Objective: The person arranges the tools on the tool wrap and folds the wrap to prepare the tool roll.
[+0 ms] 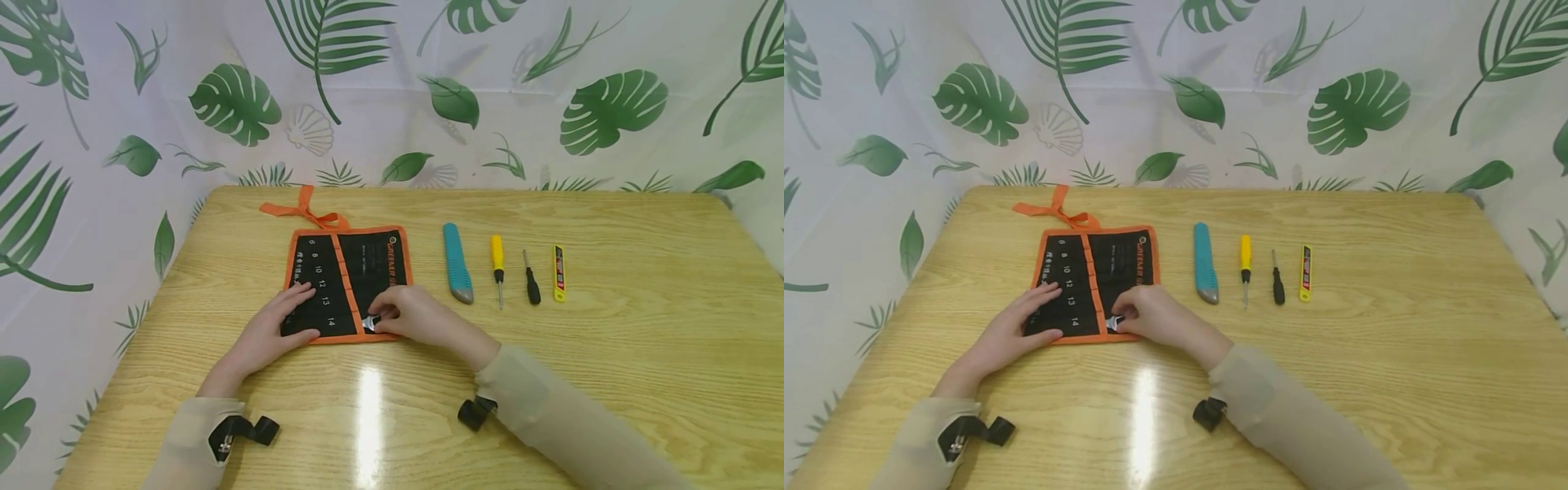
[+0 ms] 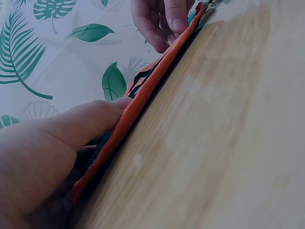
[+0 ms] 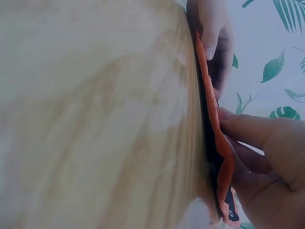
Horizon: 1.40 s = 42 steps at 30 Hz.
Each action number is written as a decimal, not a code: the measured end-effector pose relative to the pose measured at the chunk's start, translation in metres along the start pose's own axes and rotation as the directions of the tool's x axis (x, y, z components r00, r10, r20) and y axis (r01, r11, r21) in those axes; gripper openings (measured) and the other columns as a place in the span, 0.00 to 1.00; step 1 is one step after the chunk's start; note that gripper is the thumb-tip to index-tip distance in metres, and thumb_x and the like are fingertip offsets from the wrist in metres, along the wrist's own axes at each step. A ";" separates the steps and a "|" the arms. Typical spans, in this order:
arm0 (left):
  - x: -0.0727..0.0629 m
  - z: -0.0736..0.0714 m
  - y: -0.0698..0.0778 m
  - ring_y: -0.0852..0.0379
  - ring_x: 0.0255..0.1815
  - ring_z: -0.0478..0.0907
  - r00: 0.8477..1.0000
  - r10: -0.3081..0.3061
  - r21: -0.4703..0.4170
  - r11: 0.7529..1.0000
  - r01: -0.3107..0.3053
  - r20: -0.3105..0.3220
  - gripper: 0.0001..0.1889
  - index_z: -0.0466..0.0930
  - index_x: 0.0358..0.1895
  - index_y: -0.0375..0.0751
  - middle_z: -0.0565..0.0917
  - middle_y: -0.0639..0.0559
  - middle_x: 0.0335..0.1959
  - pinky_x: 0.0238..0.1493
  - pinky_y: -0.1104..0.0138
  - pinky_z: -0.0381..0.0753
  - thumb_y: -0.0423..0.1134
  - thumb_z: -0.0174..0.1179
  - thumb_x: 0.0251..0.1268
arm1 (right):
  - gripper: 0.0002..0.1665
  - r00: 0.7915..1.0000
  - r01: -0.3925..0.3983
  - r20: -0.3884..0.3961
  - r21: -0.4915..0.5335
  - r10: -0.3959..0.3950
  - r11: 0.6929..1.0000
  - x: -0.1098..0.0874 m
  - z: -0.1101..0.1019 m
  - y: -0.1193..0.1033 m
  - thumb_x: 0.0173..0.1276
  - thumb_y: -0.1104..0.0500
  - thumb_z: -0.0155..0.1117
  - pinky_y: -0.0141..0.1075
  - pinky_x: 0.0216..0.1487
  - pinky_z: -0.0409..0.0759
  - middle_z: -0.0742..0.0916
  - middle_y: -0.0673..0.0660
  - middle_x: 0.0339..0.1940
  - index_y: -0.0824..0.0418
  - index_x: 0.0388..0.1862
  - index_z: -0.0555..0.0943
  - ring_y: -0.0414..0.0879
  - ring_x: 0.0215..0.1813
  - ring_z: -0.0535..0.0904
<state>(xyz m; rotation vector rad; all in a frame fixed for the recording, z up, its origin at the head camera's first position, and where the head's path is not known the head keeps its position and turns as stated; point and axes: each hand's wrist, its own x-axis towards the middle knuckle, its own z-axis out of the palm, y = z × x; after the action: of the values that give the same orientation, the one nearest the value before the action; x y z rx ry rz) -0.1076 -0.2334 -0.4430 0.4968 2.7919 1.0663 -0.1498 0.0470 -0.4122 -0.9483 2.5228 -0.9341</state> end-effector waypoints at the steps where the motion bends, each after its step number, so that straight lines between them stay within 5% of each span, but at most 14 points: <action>1: 0.000 0.000 0.000 0.44 0.74 0.51 1.000 0.002 0.000 1.000 -0.002 0.000 0.39 0.62 0.72 0.47 0.58 0.49 0.74 0.67 0.44 0.55 0.54 0.65 0.59 | 0.11 1.000 -0.003 -0.002 0.006 0.003 1.000 0.001 0.000 0.000 0.61 0.61 0.71 0.26 0.37 0.78 0.86 0.49 0.36 0.60 0.43 0.85 0.35 0.35 0.79; 19: 0.000 0.002 -0.003 0.43 0.74 0.52 1.000 0.019 0.005 1.000 -0.019 -0.014 0.39 0.63 0.72 0.47 0.58 0.48 0.74 0.66 0.43 0.56 0.54 0.65 0.59 | 0.13 0.998 0.057 -0.018 0.056 -0.056 0.997 -0.003 -0.001 0.001 0.60 0.62 0.71 0.28 0.40 0.79 0.85 0.52 0.39 0.62 0.44 0.84 0.40 0.39 0.81; 27: 0.000 0.001 -0.001 0.45 0.74 0.50 1.000 -0.002 0.001 1.000 0.002 0.000 0.38 0.62 0.72 0.49 0.58 0.51 0.74 0.68 0.45 0.56 0.54 0.64 0.60 | 0.20 0.995 -0.017 -0.094 0.063 0.023 0.998 -0.009 -0.012 0.003 0.61 0.59 0.71 0.40 0.53 0.76 0.83 0.55 0.49 0.62 0.52 0.81 0.48 0.50 0.77; 35: 0.000 0.000 -0.002 0.45 0.74 0.51 1.000 0.003 0.004 1.000 -0.003 -0.005 0.38 0.63 0.72 0.49 0.58 0.50 0.74 0.67 0.44 0.56 0.55 0.64 0.60 | 0.30 0.949 -0.134 -0.282 0.044 0.141 0.990 -0.017 -0.030 0.020 0.60 0.59 0.72 0.50 0.61 0.69 0.80 0.61 0.58 0.65 0.61 0.75 0.57 0.61 0.71; 42: 0.000 0.000 -0.003 0.45 0.74 0.51 1.000 0.000 0.005 1.000 0.000 0.001 0.39 0.62 0.72 0.49 0.58 0.50 0.74 0.67 0.44 0.56 0.56 0.64 0.60 | 0.38 0.885 -0.208 -0.415 0.048 0.209 0.977 -0.022 -0.040 0.040 0.59 0.57 0.73 0.54 0.67 0.59 0.73 0.66 0.64 0.67 0.65 0.70 0.62 0.67 0.62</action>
<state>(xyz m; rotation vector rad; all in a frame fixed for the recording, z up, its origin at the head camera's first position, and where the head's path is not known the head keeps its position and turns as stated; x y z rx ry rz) -0.1085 -0.2352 -0.4451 0.4977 2.7943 1.0595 -0.1721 0.1037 -0.4078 -0.4937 2.8995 -1.1724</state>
